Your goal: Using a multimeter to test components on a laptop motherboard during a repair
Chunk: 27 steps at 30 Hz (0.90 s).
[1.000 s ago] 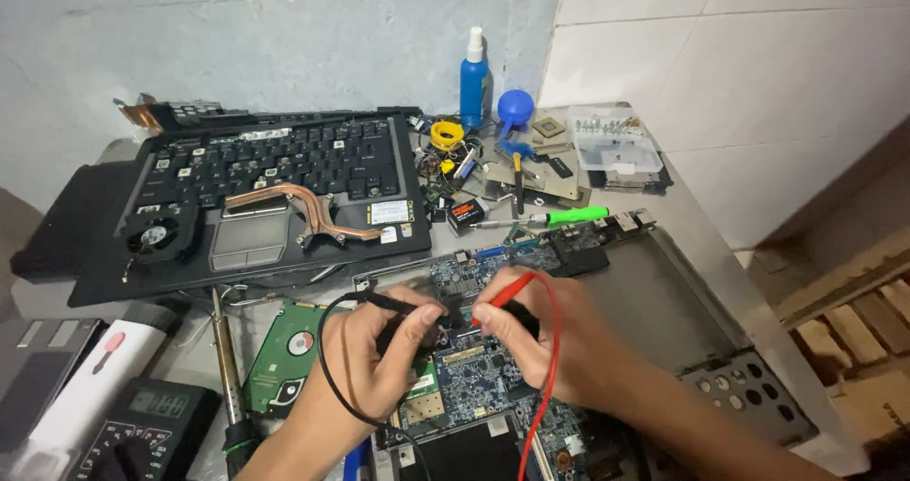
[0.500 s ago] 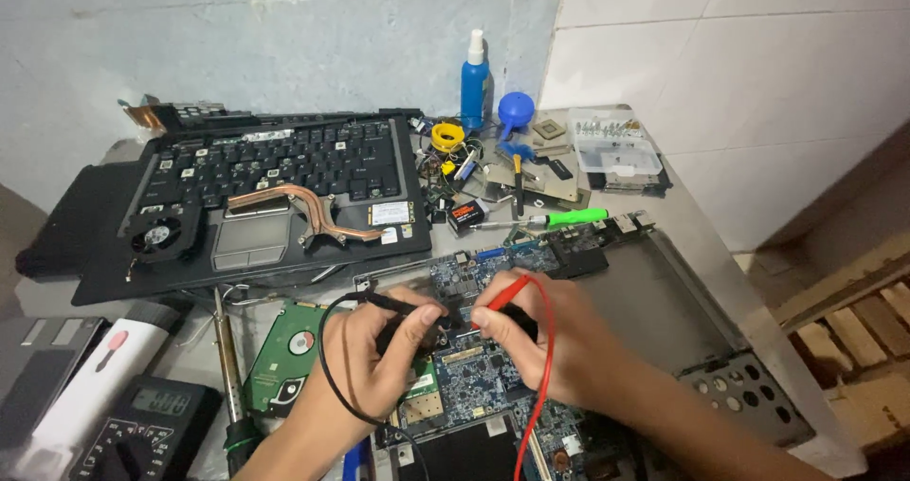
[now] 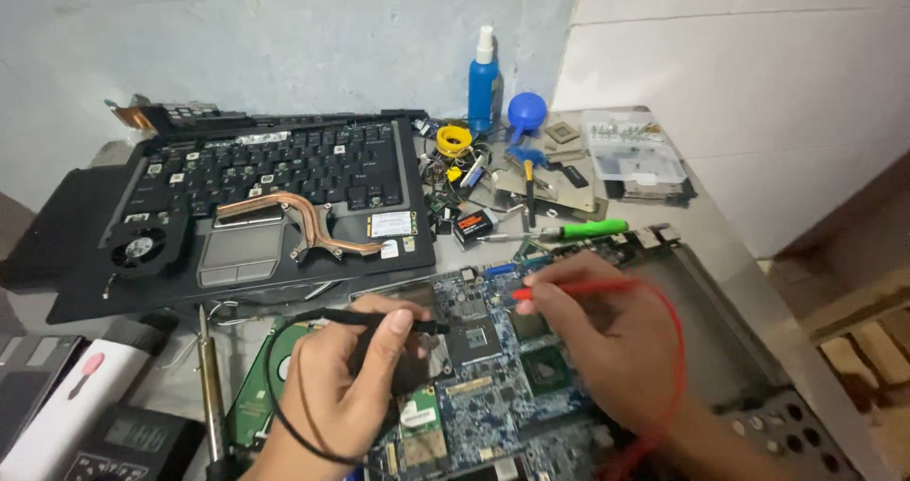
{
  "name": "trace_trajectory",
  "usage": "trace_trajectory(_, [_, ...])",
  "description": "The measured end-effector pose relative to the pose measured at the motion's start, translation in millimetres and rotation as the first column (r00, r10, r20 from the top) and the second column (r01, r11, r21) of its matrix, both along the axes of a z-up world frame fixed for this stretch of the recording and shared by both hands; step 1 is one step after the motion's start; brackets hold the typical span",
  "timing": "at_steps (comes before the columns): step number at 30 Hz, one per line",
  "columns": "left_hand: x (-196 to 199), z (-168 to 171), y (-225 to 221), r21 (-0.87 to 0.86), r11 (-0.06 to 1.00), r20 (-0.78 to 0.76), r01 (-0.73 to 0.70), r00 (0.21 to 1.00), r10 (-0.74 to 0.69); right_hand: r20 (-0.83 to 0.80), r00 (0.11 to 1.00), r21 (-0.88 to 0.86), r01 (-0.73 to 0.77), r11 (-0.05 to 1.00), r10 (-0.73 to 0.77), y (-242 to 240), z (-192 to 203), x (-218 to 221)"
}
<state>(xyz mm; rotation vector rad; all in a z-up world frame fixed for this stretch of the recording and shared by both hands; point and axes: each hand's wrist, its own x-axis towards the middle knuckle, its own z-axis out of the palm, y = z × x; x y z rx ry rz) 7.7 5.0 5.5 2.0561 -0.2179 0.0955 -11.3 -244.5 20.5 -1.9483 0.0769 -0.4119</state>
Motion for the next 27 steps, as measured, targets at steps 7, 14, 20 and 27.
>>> trace_trajectory(7, [2.9,2.9,-4.1,-0.047,0.999,0.002,0.015,1.0,-0.015,-0.235,0.97,-0.006,0.066,0.998,-0.065,0.4,-1.5,6.2])
trace_trajectory(14, [-14.9,-0.2,-30.3,0.128,0.963,0.016,-0.235,0.972,0.235,-0.332,0.943,-0.105,-0.053,0.993,0.015,-3.6,-15.1,3.1])
trace_trajectory(20, [-30.9,-6.1,-37.7,0.152,0.957,0.281,-0.248,0.939,0.198,-0.302,0.948,-0.175,-0.155,0.972,0.097,-6.5,-21.1,2.2])
trace_trajectory(27, [-11.5,7.8,-27.5,0.026,1.0,0.033,0.006,0.999,-0.006,-0.172,0.969,-0.189,-0.207,0.96,0.176,-6.5,-23.8,-1.7])
